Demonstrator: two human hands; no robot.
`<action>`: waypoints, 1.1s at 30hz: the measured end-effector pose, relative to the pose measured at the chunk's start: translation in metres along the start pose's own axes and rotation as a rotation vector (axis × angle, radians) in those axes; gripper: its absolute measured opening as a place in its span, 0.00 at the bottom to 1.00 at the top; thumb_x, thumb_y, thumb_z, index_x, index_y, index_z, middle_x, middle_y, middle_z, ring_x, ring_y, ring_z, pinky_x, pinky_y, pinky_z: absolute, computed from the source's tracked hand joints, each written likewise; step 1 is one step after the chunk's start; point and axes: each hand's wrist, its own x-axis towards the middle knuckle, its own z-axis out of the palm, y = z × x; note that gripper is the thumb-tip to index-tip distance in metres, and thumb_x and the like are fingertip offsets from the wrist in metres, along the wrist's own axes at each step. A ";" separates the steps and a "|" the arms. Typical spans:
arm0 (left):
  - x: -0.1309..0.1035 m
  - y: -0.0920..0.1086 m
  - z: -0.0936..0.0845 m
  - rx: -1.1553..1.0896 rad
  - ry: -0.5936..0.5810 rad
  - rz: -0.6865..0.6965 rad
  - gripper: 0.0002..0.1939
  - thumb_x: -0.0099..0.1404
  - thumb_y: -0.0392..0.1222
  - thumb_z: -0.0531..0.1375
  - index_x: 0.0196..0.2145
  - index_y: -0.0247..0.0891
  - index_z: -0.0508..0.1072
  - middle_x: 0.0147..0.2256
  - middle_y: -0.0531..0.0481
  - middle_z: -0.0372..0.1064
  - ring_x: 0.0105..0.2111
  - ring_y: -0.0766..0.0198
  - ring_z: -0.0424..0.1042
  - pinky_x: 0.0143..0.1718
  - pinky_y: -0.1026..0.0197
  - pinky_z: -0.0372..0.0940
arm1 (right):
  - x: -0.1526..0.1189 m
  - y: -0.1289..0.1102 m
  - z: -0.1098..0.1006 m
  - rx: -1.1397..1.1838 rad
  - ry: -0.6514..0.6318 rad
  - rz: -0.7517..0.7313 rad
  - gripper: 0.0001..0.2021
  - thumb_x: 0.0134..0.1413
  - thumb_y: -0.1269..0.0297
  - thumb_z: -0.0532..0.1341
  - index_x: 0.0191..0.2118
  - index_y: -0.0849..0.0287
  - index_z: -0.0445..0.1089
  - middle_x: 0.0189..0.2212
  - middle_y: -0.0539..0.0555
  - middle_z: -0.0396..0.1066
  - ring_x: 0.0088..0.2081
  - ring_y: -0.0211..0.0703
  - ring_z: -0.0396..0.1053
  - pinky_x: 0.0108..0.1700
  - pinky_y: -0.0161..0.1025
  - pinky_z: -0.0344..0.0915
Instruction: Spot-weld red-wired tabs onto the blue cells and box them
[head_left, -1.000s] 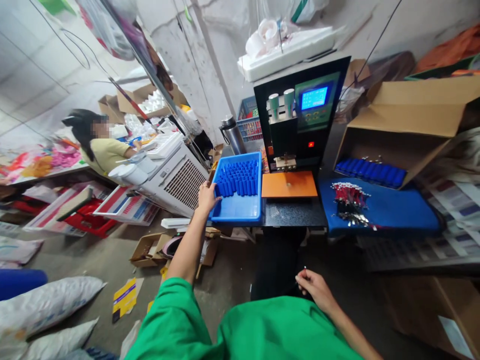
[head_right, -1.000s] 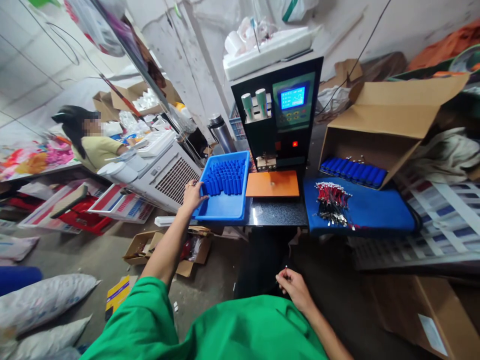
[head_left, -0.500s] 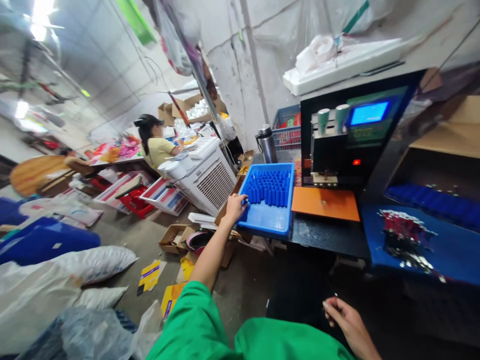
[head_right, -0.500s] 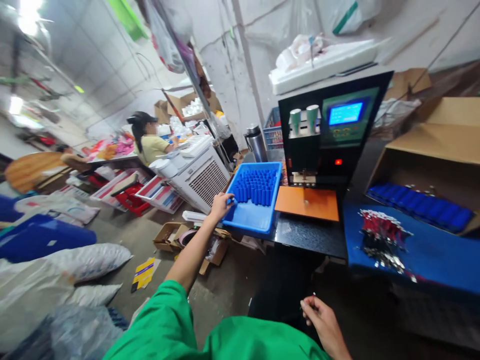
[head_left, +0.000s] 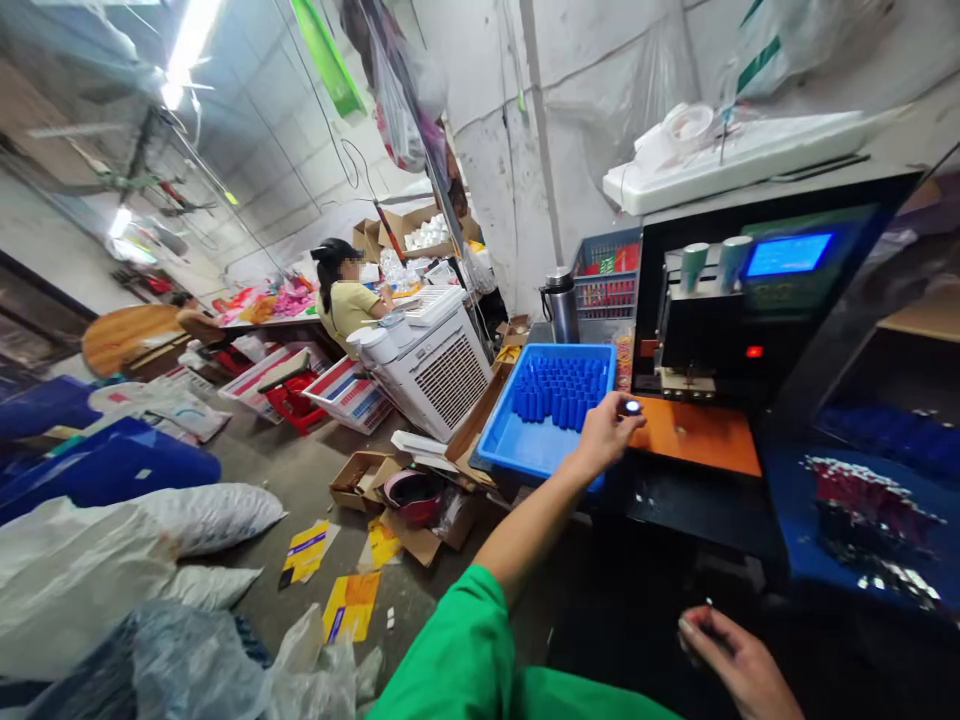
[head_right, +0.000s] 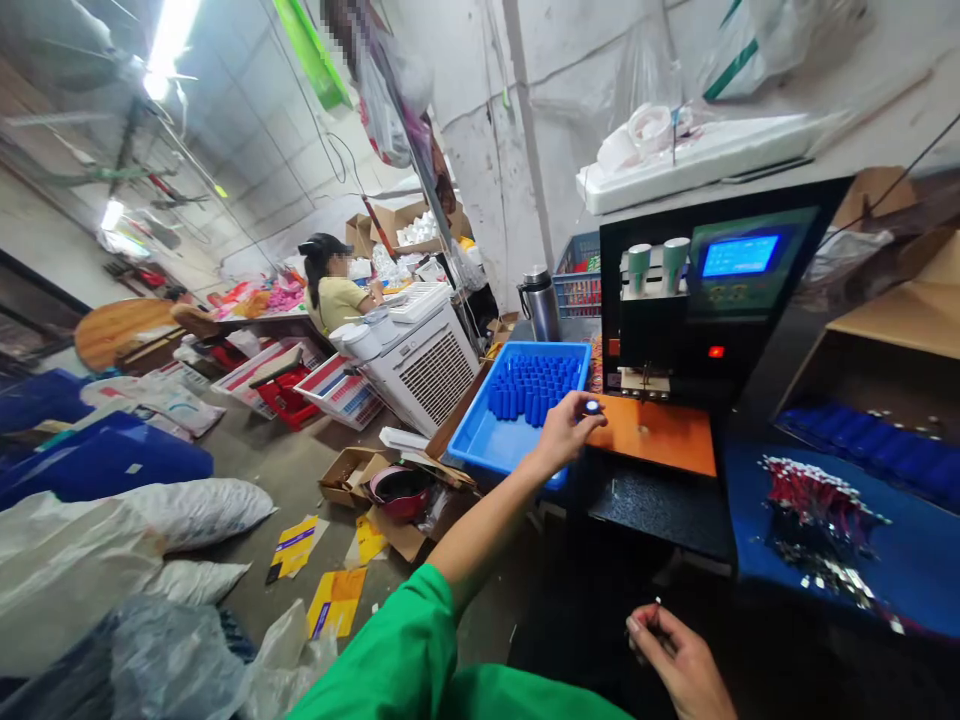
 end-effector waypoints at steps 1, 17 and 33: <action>0.004 -0.002 0.011 0.025 -0.010 -0.022 0.12 0.59 0.36 0.65 0.42 0.38 0.73 0.39 0.49 0.77 0.37 0.64 0.76 0.43 0.60 0.69 | 0.000 -0.004 0.000 0.008 0.017 -0.011 0.25 0.46 0.36 0.65 0.28 0.57 0.75 0.24 0.54 0.70 0.28 0.44 0.68 0.32 0.39 0.69; 0.044 -0.017 0.050 -0.172 0.000 0.063 0.12 0.55 0.37 0.65 0.39 0.35 0.75 0.35 0.47 0.77 0.36 0.61 0.76 0.45 0.56 0.71 | 0.110 -0.135 -0.051 0.318 0.420 -0.400 0.18 0.47 0.47 0.69 0.29 0.58 0.70 0.23 0.50 0.70 0.26 0.38 0.67 0.33 0.37 0.67; 0.046 -0.013 0.073 -0.155 0.024 0.171 0.13 0.63 0.44 0.63 0.43 0.36 0.76 0.38 0.46 0.77 0.38 0.60 0.76 0.45 0.57 0.71 | 0.233 -0.169 -0.045 0.385 0.531 -0.476 0.12 0.46 0.53 0.64 0.28 0.57 0.71 0.27 0.51 0.74 0.31 0.41 0.70 0.34 0.36 0.66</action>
